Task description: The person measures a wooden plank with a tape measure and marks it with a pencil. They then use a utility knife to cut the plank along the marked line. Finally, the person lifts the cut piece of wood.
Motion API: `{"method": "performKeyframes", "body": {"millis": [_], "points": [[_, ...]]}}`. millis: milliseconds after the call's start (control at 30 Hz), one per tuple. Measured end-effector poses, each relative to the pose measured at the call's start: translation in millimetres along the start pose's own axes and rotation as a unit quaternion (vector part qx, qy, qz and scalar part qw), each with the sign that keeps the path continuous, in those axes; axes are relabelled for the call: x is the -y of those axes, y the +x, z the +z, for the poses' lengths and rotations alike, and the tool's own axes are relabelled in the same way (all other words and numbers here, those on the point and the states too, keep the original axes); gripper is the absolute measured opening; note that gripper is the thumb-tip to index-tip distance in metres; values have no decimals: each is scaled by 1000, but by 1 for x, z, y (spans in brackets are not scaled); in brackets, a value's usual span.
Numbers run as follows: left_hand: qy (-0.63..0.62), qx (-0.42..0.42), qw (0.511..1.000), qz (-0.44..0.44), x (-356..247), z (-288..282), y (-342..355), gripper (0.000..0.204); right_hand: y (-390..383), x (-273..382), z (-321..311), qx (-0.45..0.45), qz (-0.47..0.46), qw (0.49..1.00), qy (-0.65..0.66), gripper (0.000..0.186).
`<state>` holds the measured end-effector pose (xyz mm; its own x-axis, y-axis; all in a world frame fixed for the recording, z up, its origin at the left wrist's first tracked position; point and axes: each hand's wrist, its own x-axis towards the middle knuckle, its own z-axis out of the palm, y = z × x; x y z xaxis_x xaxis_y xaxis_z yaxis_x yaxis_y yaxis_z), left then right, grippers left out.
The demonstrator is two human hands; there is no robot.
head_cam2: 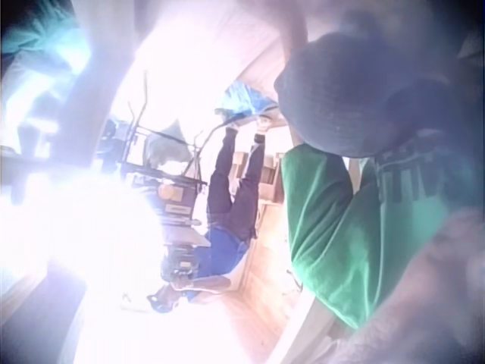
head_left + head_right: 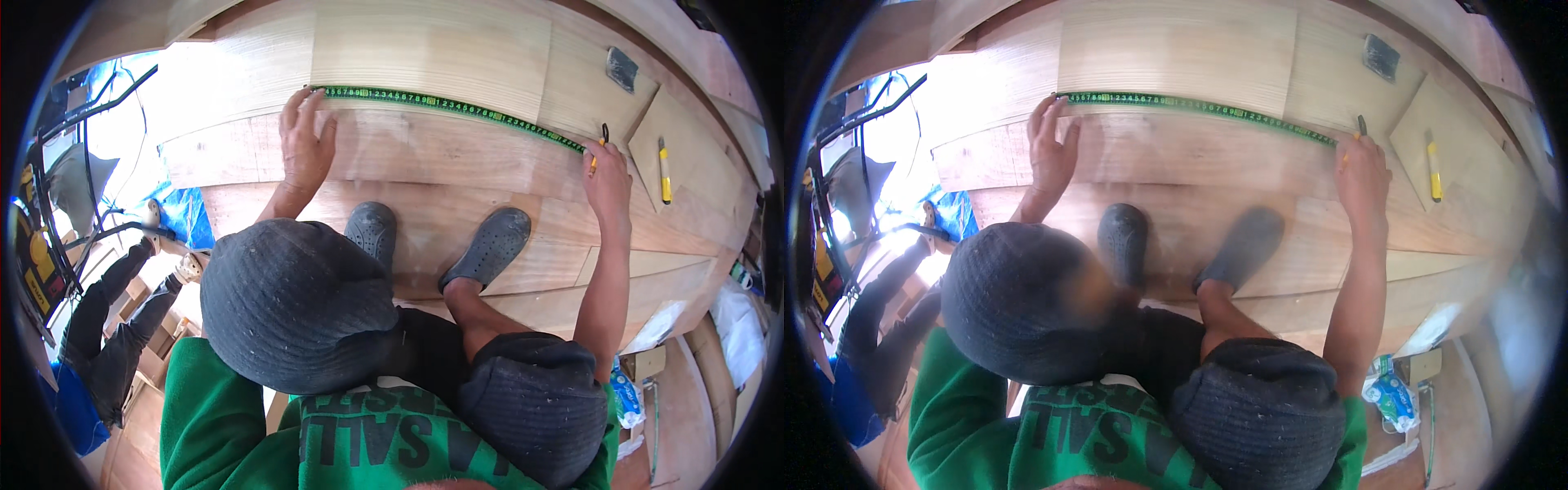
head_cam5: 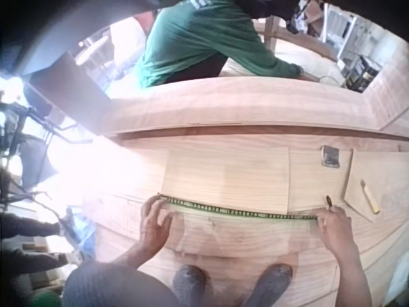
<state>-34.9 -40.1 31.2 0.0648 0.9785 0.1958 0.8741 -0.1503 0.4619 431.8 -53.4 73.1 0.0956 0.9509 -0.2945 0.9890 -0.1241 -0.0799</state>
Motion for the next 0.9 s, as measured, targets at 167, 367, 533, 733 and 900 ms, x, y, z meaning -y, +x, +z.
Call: {"method": "performKeyframes", "body": {"millis": [167,367,533,733,900], "points": [[109,88,980,139,-15,12,-6,52,8,-5,6,6,7,1000,-6,19],[108,123,978,131,-14,31,-12,58,12,-2,2,-30,-15,999,-33,22],[95,113,978,150,-11,40,-16,56,24,-17,4,-19,-32,999,-10,22],[87,135,979,128,-10,38,-16,57,27,-18,5,-24,-57,998,-9,23],[88,128,981,118,-12,44,-15,59,30,-25,16,-60,-75,995,-2,21]]}}
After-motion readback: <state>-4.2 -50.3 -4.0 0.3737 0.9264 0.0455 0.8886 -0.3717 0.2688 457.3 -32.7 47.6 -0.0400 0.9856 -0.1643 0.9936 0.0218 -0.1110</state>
